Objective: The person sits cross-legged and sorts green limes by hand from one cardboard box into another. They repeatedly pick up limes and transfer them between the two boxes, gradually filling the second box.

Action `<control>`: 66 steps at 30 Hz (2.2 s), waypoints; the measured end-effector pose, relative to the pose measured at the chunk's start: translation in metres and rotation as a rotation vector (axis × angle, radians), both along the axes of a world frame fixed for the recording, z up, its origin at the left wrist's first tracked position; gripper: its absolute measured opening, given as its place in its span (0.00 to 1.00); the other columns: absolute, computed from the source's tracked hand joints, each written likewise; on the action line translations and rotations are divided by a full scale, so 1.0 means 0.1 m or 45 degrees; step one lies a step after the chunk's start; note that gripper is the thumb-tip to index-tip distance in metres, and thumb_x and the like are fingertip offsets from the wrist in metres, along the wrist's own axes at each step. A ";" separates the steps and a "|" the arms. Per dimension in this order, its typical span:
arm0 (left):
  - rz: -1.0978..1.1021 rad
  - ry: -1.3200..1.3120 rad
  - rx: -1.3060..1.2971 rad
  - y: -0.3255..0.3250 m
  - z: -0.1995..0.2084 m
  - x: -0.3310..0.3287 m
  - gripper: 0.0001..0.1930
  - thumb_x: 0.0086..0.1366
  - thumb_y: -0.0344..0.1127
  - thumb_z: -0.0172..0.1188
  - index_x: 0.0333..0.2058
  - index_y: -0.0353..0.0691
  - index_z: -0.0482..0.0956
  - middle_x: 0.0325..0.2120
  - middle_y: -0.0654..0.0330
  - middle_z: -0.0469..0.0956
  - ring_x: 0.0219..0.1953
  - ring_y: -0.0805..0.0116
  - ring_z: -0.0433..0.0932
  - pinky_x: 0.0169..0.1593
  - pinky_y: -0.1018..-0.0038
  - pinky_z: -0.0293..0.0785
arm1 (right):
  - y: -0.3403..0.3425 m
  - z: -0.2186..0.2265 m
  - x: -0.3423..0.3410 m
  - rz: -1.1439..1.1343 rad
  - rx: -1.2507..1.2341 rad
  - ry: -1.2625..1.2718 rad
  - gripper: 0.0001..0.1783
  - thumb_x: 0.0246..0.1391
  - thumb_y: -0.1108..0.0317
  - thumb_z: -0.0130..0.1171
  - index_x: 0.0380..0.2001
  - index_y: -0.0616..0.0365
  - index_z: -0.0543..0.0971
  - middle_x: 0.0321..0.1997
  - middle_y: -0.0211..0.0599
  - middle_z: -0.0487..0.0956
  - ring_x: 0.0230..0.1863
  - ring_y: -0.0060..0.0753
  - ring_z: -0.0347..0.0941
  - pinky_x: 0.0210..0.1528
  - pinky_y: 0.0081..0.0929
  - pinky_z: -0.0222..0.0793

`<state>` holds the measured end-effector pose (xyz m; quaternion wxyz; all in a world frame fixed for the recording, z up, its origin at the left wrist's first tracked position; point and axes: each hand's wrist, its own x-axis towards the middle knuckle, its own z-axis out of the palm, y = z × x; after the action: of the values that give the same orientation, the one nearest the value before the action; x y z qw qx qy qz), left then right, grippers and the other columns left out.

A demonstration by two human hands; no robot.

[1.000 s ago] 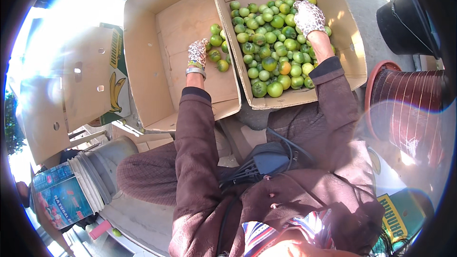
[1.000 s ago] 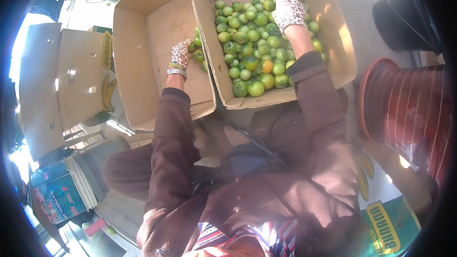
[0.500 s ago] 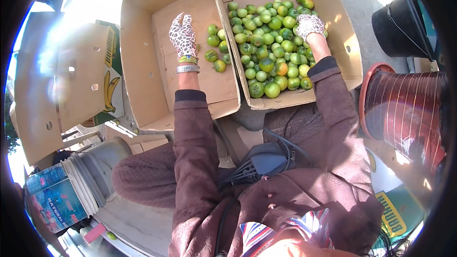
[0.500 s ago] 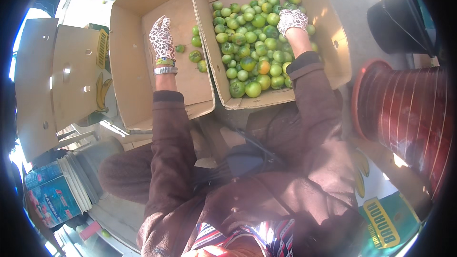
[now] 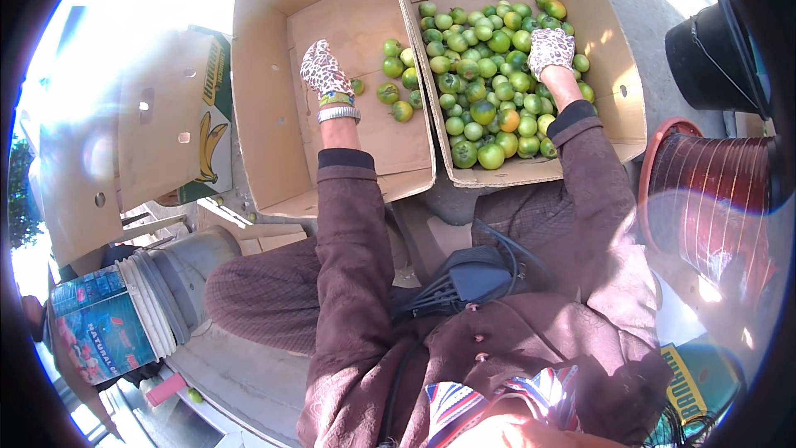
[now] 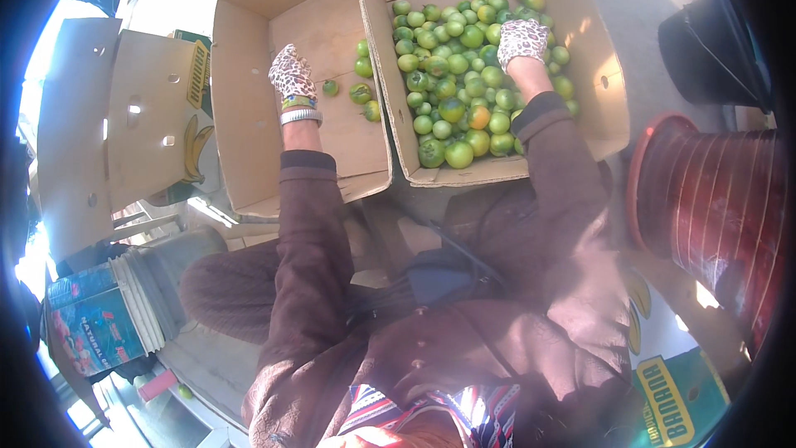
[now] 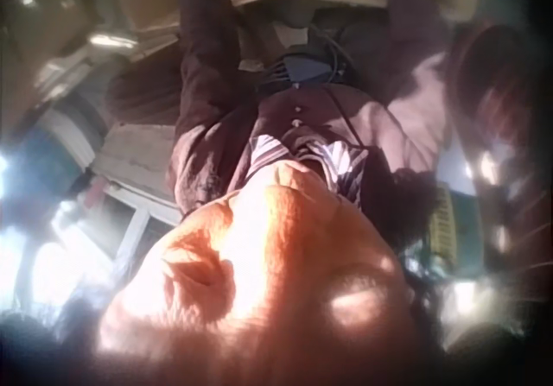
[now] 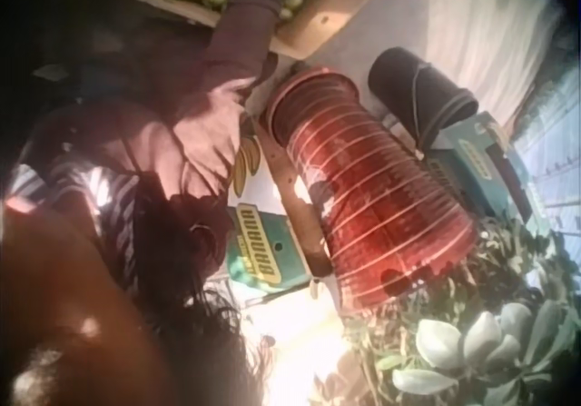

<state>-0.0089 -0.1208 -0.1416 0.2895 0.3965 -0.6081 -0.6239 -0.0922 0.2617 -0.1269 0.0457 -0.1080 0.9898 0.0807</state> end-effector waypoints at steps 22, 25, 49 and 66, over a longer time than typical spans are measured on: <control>-1.179 0.312 -0.128 1.30 1.20 0.18 0.17 0.63 0.29 0.60 0.50 0.32 0.76 0.44 0.56 0.80 0.43 0.70 0.79 0.46 0.75 0.78 | -0.73 0.82 0.64 0.937 -1.246 0.714 0.22 0.51 0.64 0.61 0.51 0.52 0.76 0.49 0.36 0.78 0.49 0.40 0.74 0.53 0.38 0.69; -0.858 0.268 0.045 0.99 1.05 0.05 0.16 0.64 0.27 0.58 0.50 0.32 0.75 0.41 0.53 0.80 0.35 0.63 0.83 0.35 0.74 0.81 | -0.43 0.79 0.37 0.614 -1.078 0.664 0.20 0.53 0.65 0.60 0.50 0.52 0.78 0.49 0.38 0.79 0.50 0.40 0.74 0.55 0.36 0.68; -0.325 -0.071 -0.637 0.26 0.11 0.09 0.17 0.64 0.32 0.55 0.50 0.31 0.75 0.43 0.50 0.80 0.44 0.61 0.80 0.44 0.71 0.77 | 0.19 0.72 -0.04 -0.305 -0.317 -0.297 0.26 0.48 0.58 0.59 0.52 0.53 0.76 0.52 0.43 0.77 0.54 0.46 0.73 0.55 0.40 0.70; -1.042 0.341 0.108 1.09 1.27 0.16 0.18 0.62 0.29 0.60 0.51 0.32 0.74 0.43 0.54 0.79 0.41 0.66 0.80 0.42 0.74 0.79 | -0.50 0.75 0.46 0.746 -1.049 0.794 0.25 0.53 0.56 0.59 0.54 0.50 0.74 0.44 0.36 0.80 0.43 0.37 0.76 0.47 0.34 0.71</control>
<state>0.0075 -0.0120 -0.0149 0.0779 0.0498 -0.6460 -0.7577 -0.0465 0.2120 -0.0514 -0.3171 -0.3567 0.8353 -0.2729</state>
